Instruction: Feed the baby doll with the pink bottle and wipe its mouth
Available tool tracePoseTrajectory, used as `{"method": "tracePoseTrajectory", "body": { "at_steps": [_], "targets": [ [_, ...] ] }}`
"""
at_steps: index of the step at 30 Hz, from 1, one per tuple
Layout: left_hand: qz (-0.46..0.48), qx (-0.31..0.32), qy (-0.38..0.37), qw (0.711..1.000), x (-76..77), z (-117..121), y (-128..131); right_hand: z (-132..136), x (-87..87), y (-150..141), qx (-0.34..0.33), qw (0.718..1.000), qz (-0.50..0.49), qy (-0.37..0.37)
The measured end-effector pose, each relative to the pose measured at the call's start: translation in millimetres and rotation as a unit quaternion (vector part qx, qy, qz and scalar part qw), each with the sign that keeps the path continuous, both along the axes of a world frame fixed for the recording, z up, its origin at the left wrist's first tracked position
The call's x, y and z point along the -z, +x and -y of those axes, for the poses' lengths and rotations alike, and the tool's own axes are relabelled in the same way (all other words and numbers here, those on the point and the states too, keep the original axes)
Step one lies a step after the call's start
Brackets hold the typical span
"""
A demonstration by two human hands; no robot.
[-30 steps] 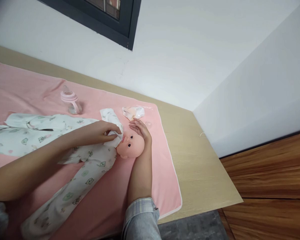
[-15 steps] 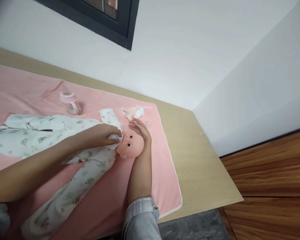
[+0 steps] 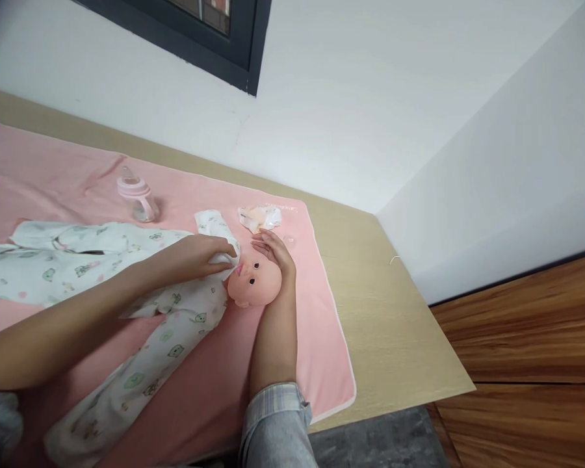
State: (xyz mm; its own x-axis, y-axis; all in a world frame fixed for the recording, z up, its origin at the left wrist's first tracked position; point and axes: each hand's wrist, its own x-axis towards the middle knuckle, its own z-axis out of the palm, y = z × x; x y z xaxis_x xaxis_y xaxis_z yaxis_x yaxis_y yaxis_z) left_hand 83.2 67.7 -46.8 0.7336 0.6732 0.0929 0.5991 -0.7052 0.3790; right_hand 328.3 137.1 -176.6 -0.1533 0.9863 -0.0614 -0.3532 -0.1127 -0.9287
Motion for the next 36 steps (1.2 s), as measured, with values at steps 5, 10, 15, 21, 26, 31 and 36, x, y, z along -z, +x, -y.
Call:
{"method": "tracePoseTrajectory", "body": {
  "at_steps": [5,10,15,21,26,31,36],
  "targets": [
    [0.018,0.004,0.012,1.000,6.9,-4,0,1,-1.1,0,0.002,1.000,-0.002,-0.005],
    [0.023,0.008,0.007,1.000,5.2,-5,3,-1,-0.2,1,-0.003,1.000,0.001,-0.011],
    [0.037,0.003,0.012,0.999,4.3,-4,4,-1,-0.9,0,-0.005,1.000,-0.006,-0.006],
    [0.069,0.000,0.011,0.998,7.1,-6,5,-1,-2.1,0,-0.002,1.000,0.000,-0.011],
    [0.067,-0.008,0.004,0.998,7.9,-7,6,3,-3.7,0,-0.006,1.000,0.005,0.010],
    [0.082,-0.022,0.012,0.996,5.5,-4,6,6,-3.7,-1,-0.003,1.000,0.014,0.019],
    [0.081,0.009,-0.004,0.997,0.7,5,6,5,-2.2,-2,-0.004,1.000,-0.004,0.012]
  ]
}}
